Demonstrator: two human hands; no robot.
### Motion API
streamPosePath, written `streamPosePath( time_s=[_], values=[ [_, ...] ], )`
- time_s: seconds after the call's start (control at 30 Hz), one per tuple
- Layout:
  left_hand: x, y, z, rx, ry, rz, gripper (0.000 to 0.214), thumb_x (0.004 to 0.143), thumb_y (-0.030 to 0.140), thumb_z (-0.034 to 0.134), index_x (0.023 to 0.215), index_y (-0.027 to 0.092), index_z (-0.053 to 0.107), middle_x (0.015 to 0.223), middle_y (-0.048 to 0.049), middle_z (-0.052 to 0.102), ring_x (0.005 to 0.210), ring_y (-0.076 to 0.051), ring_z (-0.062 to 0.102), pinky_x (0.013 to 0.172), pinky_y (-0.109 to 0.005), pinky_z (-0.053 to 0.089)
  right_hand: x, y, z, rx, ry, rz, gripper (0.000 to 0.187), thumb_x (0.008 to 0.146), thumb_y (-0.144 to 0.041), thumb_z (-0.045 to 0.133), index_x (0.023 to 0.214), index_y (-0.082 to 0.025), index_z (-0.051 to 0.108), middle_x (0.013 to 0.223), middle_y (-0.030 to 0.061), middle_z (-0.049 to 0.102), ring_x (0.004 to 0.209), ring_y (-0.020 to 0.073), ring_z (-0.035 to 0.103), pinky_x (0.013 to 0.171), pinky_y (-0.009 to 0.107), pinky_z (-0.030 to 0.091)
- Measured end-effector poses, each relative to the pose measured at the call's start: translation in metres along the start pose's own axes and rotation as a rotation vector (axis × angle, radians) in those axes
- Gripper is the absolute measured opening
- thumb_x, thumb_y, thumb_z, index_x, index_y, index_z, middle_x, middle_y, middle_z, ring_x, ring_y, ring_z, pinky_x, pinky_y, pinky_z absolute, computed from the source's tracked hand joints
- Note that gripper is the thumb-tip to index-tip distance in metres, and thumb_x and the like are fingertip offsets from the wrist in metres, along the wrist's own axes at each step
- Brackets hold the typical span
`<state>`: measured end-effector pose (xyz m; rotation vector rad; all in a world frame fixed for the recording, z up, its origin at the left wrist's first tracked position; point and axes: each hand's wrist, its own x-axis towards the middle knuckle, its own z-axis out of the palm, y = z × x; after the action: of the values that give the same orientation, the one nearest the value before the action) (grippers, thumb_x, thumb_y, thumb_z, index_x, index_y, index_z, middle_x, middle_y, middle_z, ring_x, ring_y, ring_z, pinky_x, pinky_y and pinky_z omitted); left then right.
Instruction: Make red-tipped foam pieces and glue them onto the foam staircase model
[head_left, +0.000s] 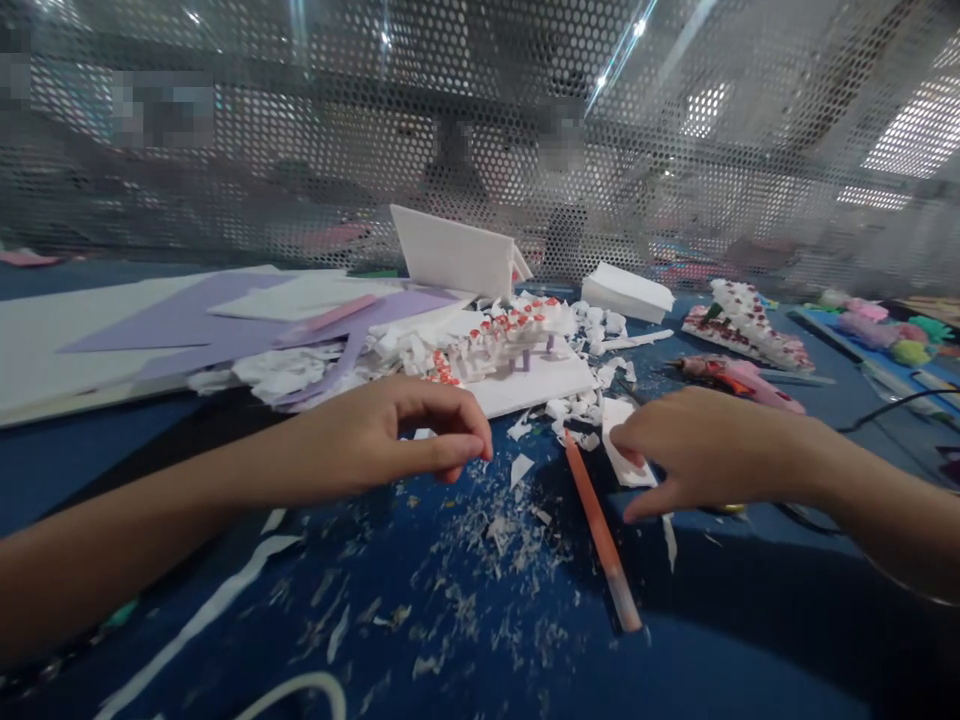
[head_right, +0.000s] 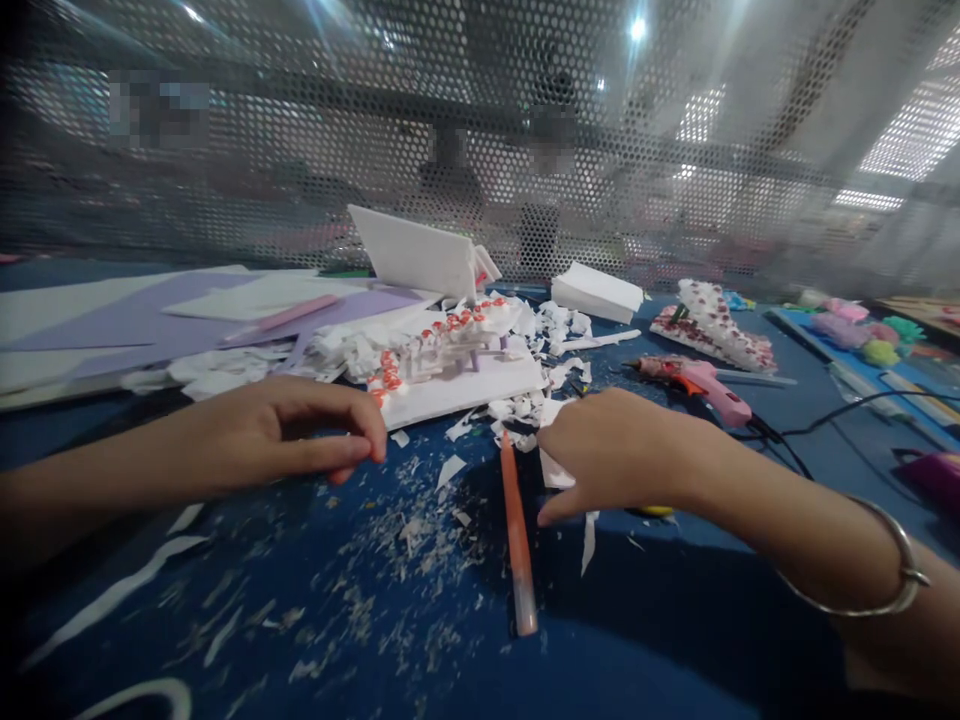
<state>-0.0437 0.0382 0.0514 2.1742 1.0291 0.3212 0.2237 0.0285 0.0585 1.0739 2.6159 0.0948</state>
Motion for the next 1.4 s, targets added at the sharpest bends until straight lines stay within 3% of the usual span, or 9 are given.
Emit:
streamPosePath(
  time_s=[0.17,0.43,0.57,0.67,0.8,0.9,1.07,1.2,1.4],
  values=[
    [-0.001,0.003,0.006,0.012,-0.044,0.055,0.018,0.079,0.034,0.052,0.074,0.021,0.062,0.062,0.0041,0.062,0.056,-0.007,0.057,0.056,-0.016,0.043,0.004,0.000,0.006,-0.003,0.073,0.015,0.027,0.088,-0.023,0.037,0.072,-0.017,0.058,0.070,0.0032,0.061,0.063,0.0140,0.056,0.052,0.025,0.025],
    [-0.002,0.010,0.010,-0.005,-0.054,0.019,0.018,0.080,0.035,0.051,0.077,0.022,0.062,0.064,0.0038,0.062,0.059,-0.009,0.057,0.059,-0.017,0.044,-0.003,0.015,-0.016,0.135,0.484,-0.040,0.015,0.081,-0.021,0.046,0.066,-0.018,0.047,0.063,-0.0012,0.052,0.056,0.0090,0.043,0.053,0.024,0.030],
    [-0.003,0.005,0.020,0.017,0.103,0.065,0.037,0.080,0.042,0.051,0.112,0.026,0.050,0.096,-0.0013,0.063,0.079,-0.015,0.060,0.070,-0.025,0.049,-0.004,0.004,-0.020,0.201,0.759,-0.095,0.007,0.079,-0.017,0.048,0.072,-0.018,0.049,0.075,0.0019,0.054,0.068,0.0112,0.048,0.063,0.025,0.037],
    [-0.003,0.003,0.032,0.123,0.243,0.116,0.059,0.078,0.046,0.054,0.130,0.030,0.030,0.127,-0.0046,0.046,0.106,-0.022,0.051,0.088,-0.035,0.046,-0.002,-0.010,-0.017,0.205,0.785,-0.180,0.004,0.079,-0.015,0.048,0.076,-0.017,0.050,0.084,0.0042,0.054,0.075,0.0122,0.050,0.066,0.025,0.040],
    [0.008,0.006,0.049,0.235,0.322,0.328,0.078,0.073,0.043,0.062,0.135,0.022,0.021,0.141,-0.0096,0.029,0.127,-0.025,0.032,0.106,-0.040,0.029,-0.005,-0.025,-0.019,0.280,0.806,-0.306,0.006,0.081,-0.013,0.046,0.080,-0.017,0.050,0.088,0.0034,0.054,0.078,0.0102,0.051,0.068,0.023,0.042],
    [0.023,0.014,0.054,0.204,0.401,0.429,0.072,0.071,0.038,0.065,0.130,0.015,0.031,0.133,-0.0119,0.042,0.125,-0.025,0.037,0.106,-0.039,0.029,-0.012,-0.029,-0.026,0.355,0.845,-0.307,0.005,0.082,-0.015,0.047,0.080,-0.019,0.049,0.085,0.0016,0.054,0.078,0.0103,0.052,0.069,0.024,0.043],
    [0.033,0.033,0.053,-0.026,0.305,0.296,0.031,0.076,0.038,0.058,0.100,0.018,0.060,0.096,-0.0021,0.067,0.090,-0.019,0.060,0.081,-0.030,0.046,-0.020,-0.021,-0.035,0.543,1.001,-0.170,0.005,0.086,-0.019,0.044,0.083,-0.019,0.046,0.084,0.0011,0.053,0.075,0.0093,0.052,0.063,0.023,0.044],
    [0.023,0.039,0.052,-0.091,0.283,0.209,0.029,0.079,0.041,0.053,0.089,0.017,0.065,0.082,-0.0002,0.067,0.073,-0.014,0.060,0.061,-0.021,0.044,-0.018,-0.002,-0.034,0.603,1.155,-0.046,0.003,0.085,-0.020,0.048,0.081,-0.019,0.048,0.073,-0.0020,0.050,0.061,0.0057,0.048,0.053,0.018,0.041],
    [0.001,0.024,0.044,0.087,0.388,0.170,0.032,0.081,0.040,0.050,0.063,0.016,0.061,0.056,0.0036,0.054,0.052,-0.008,0.045,0.051,-0.018,0.034,-0.012,0.025,-0.024,0.879,0.966,0.018,0.005,0.086,-0.019,0.046,0.080,-0.020,0.045,0.048,-0.0055,0.049,0.034,0.0057,0.041,0.033,0.019,0.030]
  ],
)
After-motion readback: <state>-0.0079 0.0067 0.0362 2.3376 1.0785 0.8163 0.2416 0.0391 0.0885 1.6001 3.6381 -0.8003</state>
